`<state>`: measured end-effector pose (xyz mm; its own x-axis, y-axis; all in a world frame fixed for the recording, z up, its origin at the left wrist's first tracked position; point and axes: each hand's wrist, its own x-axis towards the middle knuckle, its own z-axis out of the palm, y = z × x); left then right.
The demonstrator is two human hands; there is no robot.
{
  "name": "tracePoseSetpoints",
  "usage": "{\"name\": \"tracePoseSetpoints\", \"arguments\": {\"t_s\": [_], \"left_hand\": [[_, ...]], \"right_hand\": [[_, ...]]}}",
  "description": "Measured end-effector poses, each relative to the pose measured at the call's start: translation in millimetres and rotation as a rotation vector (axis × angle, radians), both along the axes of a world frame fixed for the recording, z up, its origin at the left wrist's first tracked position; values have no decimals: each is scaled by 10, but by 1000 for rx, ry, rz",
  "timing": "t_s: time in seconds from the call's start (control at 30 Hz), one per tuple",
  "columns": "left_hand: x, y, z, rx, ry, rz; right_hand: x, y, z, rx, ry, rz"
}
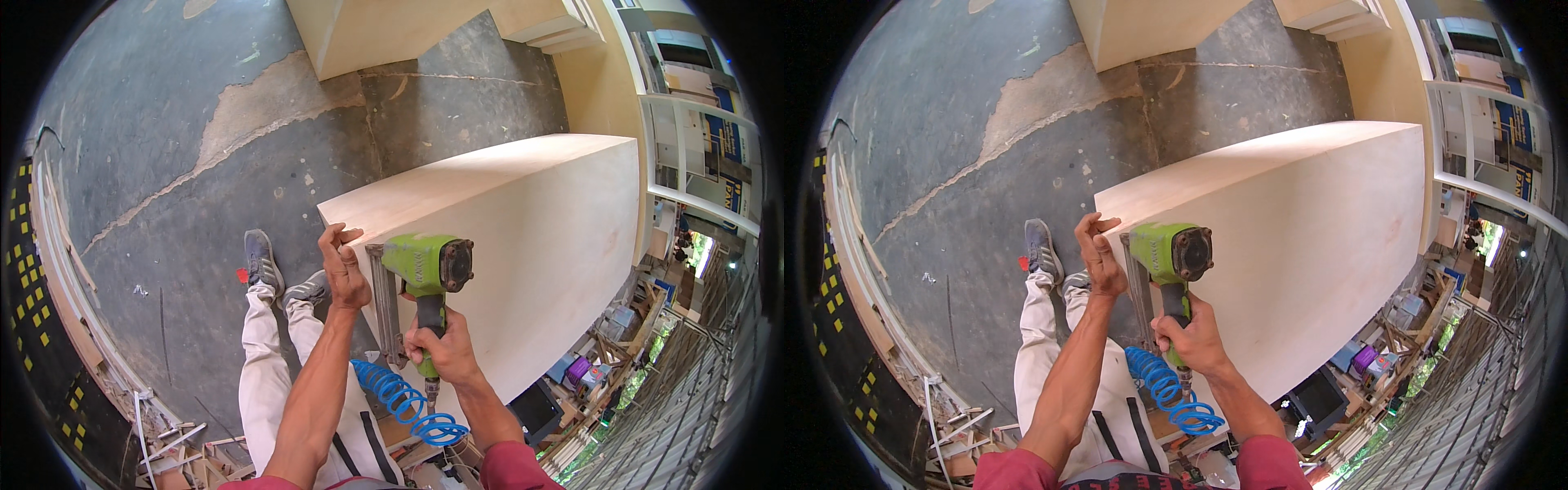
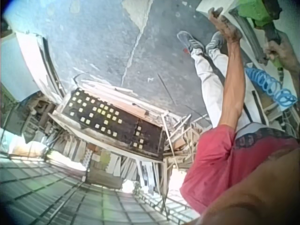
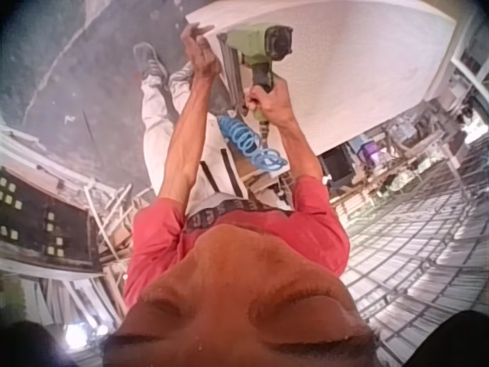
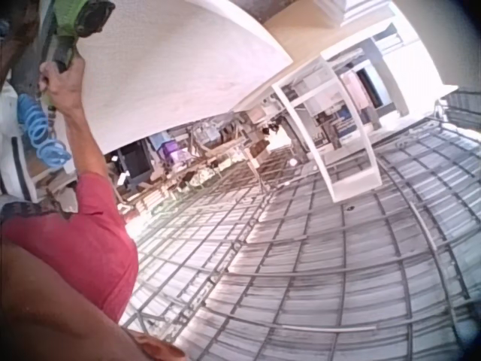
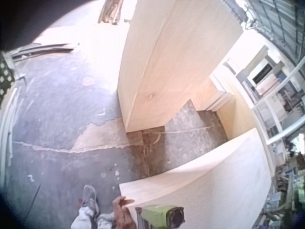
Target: The person assembles wooden furniture pieces by using a pneumatic nail gun to join plywood boards and panels, periodically wiping the surfaces with their hand.
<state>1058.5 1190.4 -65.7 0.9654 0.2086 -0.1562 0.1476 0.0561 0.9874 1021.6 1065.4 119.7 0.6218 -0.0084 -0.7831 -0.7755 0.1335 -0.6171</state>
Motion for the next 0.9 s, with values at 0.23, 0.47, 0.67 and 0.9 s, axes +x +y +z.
{"name": "tracePoseSetpoints", "arguments": {"t_s": [0.23, 0.47, 0.67, 0.9], "left_hand": [[12, -11, -18, -3, -32, 23], [7, -21, -72, 14, -62, 49], [-9, -24, -114, -18, -57, 80], [-20, -50, -92, -55, -42, 88]], "right_hand": [[3, 59, 6, -50, 6, 23], [-36, 113, 21, -68, -7, 45], [-5, 204, 74, -59, 12, 50], [21, 193, 94, -88, 26, 95]]}}
